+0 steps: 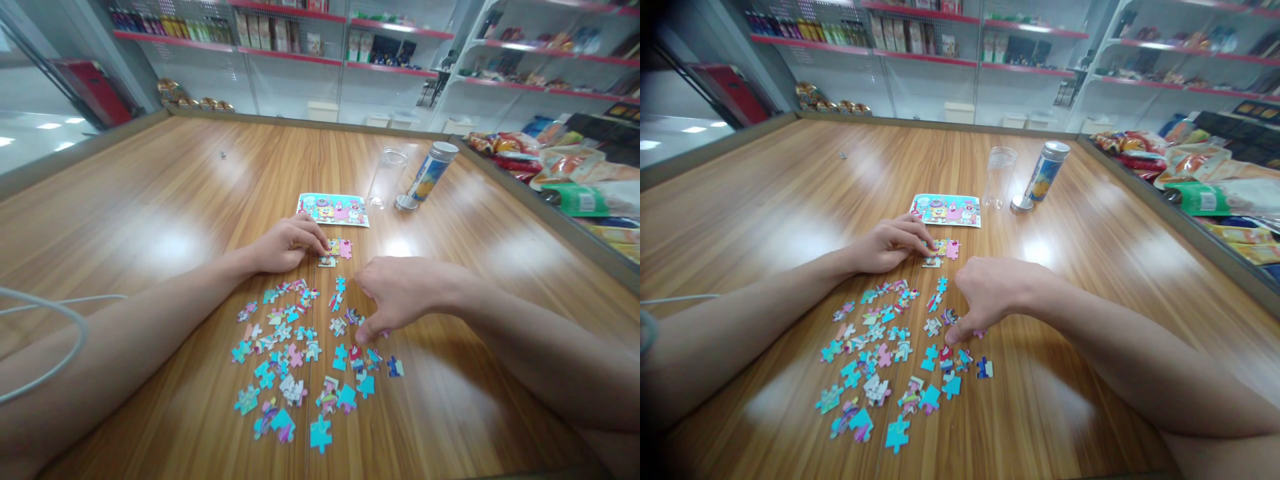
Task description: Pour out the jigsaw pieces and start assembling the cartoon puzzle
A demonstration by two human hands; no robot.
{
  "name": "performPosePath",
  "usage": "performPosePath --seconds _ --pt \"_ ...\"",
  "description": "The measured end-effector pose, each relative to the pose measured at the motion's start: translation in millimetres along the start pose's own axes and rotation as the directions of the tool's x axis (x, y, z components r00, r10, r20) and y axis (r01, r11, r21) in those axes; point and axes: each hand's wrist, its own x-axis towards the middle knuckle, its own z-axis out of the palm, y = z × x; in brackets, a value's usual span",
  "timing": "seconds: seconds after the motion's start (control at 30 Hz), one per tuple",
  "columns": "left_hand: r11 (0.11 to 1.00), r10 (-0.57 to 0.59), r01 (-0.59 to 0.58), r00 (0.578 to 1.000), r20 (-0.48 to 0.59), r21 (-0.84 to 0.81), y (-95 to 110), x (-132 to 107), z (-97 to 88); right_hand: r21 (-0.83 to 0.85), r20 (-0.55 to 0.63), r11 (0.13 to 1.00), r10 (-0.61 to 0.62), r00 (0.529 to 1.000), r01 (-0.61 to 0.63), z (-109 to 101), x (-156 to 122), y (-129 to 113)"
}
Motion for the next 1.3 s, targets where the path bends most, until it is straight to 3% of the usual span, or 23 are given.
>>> performPosePath --seconds 0.4,0.53,0.63,0.7,0.8,0.87,0.93,1.3 --pt "1.000 -0.013 0.013 1.000 0.009 -0.003 1.6 1.8 -0.7 -0.118 -0.127 0.991 0.040 0.991 -0.055 7.5 -1.7 -13.5" --pt "1.000 -0.023 0.023 1.000 0.002 -0.004 1.6 1.9 -0.7 -0.127 -0.093 0.992 -0.002 0.996 -0.010 2.7 -4.1 -10.7" --pt "1.000 -0.018 0.019 1.000 0.003 -0.008 1.0 1.8 0.0 -0.106 -0.142 0.993 -0.069 0.987 0.055 1.2 -5.0 -17.3" --pt "1.000 -0.012 0.012 1.000 0.000 -0.013 0.4 1.8 0.7 -0.053 -0.203 0.978 -0.206 0.957 0.199 2.6 -4.4 -27.6" --pt "1.000 -0.006 0.006 1.000 -0.010 -0.021 -0.2 2.1 1.6 0.022 -0.236 0.857 -0.496 0.836 0.515 8.0 -1.4 -43.6" --pt "1.000 -0.006 0.006 1.000 -0.014 -0.023 -0.2 2.4 1.8 0.013 -0.219 0.780 -0.608 0.763 0.625 12.5 1.4 -49.3" --pt "1.000 -0.007 0.007 1.000 -0.013 -0.020 0.2 2.7 1.8 -0.002 -0.189 0.748 -0.652 0.735 0.663 16.4 3.7 -50.5" --pt "1.000 -0.016 0.015 1.000 -0.010 -0.024 0.5 2.9 1.8 -0.123 -0.264 0.830 -0.556 0.788 0.544 22.3 2.4 -53.6"
